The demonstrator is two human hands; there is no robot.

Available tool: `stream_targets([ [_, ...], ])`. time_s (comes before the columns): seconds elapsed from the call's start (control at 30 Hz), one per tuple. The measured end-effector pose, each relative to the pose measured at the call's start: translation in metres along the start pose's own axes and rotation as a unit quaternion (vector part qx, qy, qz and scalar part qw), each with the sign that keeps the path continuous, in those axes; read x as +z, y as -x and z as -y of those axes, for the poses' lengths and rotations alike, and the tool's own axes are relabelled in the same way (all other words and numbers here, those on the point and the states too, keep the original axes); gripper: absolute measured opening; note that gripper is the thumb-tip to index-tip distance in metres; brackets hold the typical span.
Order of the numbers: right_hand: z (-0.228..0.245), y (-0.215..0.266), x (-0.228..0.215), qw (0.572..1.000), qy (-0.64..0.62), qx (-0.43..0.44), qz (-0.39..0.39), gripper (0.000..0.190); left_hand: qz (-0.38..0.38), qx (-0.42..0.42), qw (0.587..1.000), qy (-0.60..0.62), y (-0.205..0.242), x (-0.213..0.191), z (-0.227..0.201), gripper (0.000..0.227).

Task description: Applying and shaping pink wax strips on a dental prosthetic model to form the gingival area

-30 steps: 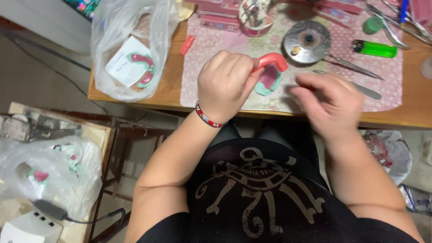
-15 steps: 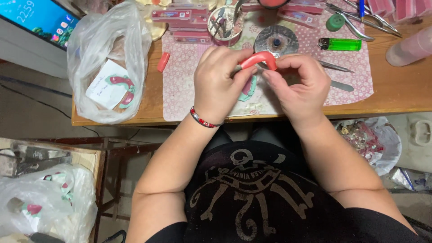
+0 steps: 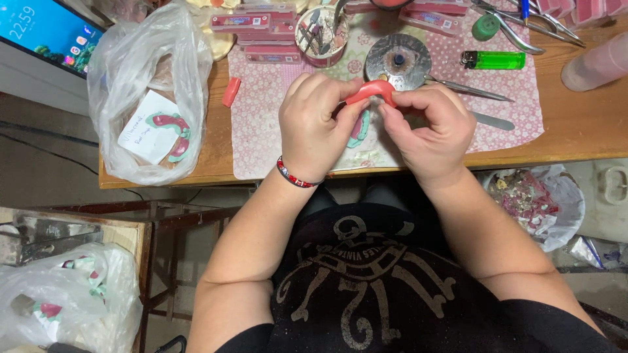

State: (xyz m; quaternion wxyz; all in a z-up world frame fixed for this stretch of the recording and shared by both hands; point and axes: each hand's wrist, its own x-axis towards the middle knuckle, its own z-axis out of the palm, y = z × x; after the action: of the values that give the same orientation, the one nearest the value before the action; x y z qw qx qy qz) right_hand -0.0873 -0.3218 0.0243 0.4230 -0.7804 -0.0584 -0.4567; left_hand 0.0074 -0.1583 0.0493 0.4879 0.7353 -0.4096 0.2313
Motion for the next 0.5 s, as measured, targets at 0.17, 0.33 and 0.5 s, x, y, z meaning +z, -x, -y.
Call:
stream_targets([
  [0.17,-0.0033,0.0008,-0.0010,1.000,0.011,-0.003,0.006,0.016,-0.012,0.020,0.999,-0.026,0.0017,0.0024,-0.0013,0.016],
  [0.33,-0.0005,0.0005,-0.0004,1.000,0.006,0.002,0.008,0.016,-0.012,0.029,0.999,-0.039,0.0042,0.0035,0.0008,0.013],
  [0.5,-0.0010,0.0003,-0.0001,1.000,0.013,0.000,0.009,0.014,-0.021,0.061,0.995,-0.075,0.0058,0.0047,0.0014,0.011],
])
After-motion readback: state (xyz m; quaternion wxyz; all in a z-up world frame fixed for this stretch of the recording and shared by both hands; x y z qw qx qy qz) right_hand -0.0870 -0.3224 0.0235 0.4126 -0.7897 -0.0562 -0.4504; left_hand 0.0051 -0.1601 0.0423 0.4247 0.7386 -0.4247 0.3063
